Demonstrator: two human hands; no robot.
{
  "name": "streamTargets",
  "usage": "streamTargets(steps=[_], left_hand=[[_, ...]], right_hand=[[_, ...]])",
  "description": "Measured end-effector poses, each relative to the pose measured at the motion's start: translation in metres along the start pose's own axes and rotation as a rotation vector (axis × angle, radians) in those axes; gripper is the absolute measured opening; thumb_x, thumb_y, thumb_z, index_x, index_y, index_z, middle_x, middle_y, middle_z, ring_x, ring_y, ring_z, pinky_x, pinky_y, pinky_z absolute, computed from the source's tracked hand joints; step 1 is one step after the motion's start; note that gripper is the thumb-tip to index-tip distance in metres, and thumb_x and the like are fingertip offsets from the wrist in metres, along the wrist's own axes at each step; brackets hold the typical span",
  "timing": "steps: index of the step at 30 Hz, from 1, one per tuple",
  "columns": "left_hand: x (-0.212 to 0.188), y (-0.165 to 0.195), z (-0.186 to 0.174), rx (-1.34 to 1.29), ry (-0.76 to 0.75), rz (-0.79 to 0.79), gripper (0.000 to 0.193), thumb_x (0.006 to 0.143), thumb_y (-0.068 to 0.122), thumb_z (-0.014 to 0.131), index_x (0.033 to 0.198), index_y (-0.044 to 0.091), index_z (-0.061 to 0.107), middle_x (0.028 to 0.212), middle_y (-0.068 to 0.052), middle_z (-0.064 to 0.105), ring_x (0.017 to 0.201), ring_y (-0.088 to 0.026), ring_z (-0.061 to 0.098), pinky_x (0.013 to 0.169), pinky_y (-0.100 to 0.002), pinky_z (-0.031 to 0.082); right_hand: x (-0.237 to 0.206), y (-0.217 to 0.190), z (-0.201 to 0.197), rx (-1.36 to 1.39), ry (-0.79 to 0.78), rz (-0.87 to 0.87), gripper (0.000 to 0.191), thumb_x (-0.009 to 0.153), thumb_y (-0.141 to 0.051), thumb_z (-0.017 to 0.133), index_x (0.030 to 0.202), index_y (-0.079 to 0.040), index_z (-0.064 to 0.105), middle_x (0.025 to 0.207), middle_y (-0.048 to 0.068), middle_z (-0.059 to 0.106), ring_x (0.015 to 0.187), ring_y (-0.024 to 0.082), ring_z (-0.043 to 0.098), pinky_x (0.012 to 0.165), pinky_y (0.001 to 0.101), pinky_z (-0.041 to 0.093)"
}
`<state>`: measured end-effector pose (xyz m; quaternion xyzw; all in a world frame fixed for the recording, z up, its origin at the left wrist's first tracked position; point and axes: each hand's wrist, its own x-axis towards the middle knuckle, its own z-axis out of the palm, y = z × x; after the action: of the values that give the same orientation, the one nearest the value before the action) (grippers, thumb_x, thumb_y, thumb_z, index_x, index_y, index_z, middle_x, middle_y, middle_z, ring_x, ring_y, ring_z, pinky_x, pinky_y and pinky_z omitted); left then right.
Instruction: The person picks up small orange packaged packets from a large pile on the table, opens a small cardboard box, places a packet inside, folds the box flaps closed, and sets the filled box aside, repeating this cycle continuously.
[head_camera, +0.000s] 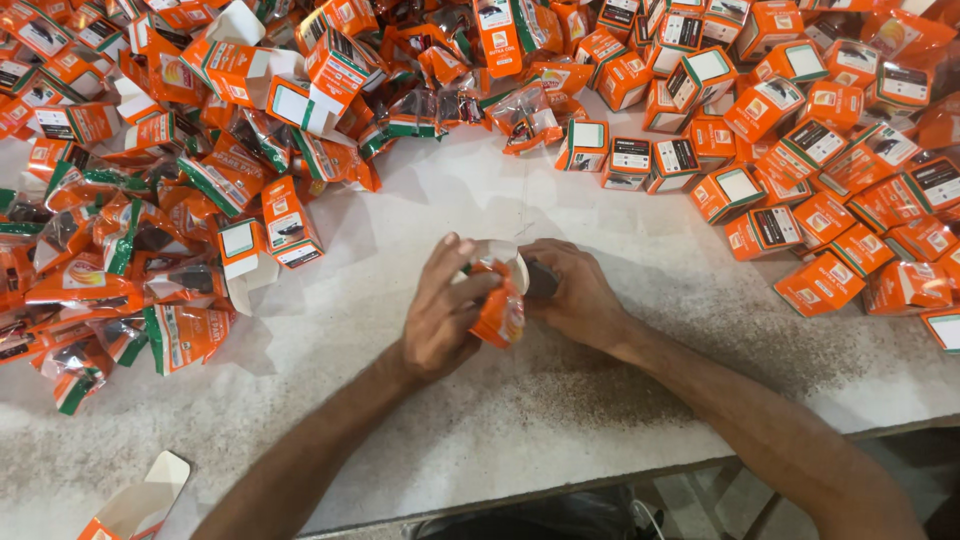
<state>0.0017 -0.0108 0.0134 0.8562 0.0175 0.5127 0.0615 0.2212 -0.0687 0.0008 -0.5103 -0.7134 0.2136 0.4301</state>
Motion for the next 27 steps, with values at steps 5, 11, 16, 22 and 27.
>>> streamTargets(steps=[5,11,16,22,27], left_hand=[[-0.003,-0.004,0.012,0.152,-0.155,-0.248,0.044,0.088,0.005,0.076,0.128,0.004,0.058,0.127,-0.016,0.065,0.145,-0.040,0.047,0.122,-0.069,0.035],[-0.002,0.001,0.008,0.272,-0.288,-0.240,0.050,0.088,0.023,0.079,0.132,0.008,0.060,0.124,-0.013,0.057,0.146,-0.043,0.038,0.122,-0.071,0.020],[0.003,0.013,0.026,0.363,-0.153,-0.459,0.027,0.082,0.010,0.074,0.107,0.014,0.064,0.135,-0.016,0.048,0.145,-0.050,0.030,0.119,-0.068,0.027],[0.003,0.002,0.031,-0.220,-0.060,-1.247,0.073,0.081,0.007,0.075,0.143,-0.002,0.038,0.128,-0.019,0.060,0.072,-0.025,0.065,0.057,-0.035,0.053],[0.001,-0.005,0.037,-0.576,0.013,-1.332,0.020,0.089,0.008,0.067,0.102,-0.006,0.062,0.088,-0.013,0.071,0.074,-0.011,0.068,0.060,-0.027,0.055]], right_hand=[[0.000,-0.010,-0.003,-0.033,-0.042,0.086,0.049,0.072,-0.020,0.091,0.114,-0.007,0.069,0.107,0.011,0.072,0.103,0.031,0.070,0.090,0.0411,0.055],[0.002,-0.017,-0.005,0.032,-0.027,0.040,0.053,0.075,-0.019,0.089,0.121,-0.006,0.065,0.110,0.011,0.071,0.105,0.032,0.070,0.091,0.0417,0.055],[-0.003,-0.020,0.000,-0.047,-0.001,-0.001,0.060,0.070,-0.017,0.091,0.124,-0.007,0.066,0.116,0.013,0.071,0.113,0.036,0.066,0.098,0.0445,0.053],[-0.009,-0.013,0.006,-0.085,0.028,0.043,0.073,0.071,-0.022,0.091,0.132,-0.003,0.057,0.124,0.017,0.066,0.117,0.038,0.063,0.097,0.0449,0.053],[-0.013,-0.012,0.008,-0.006,0.054,0.050,0.073,0.078,-0.027,0.089,0.137,-0.004,0.051,0.125,0.012,0.070,0.119,0.034,0.066,0.099,0.0437,0.053]])
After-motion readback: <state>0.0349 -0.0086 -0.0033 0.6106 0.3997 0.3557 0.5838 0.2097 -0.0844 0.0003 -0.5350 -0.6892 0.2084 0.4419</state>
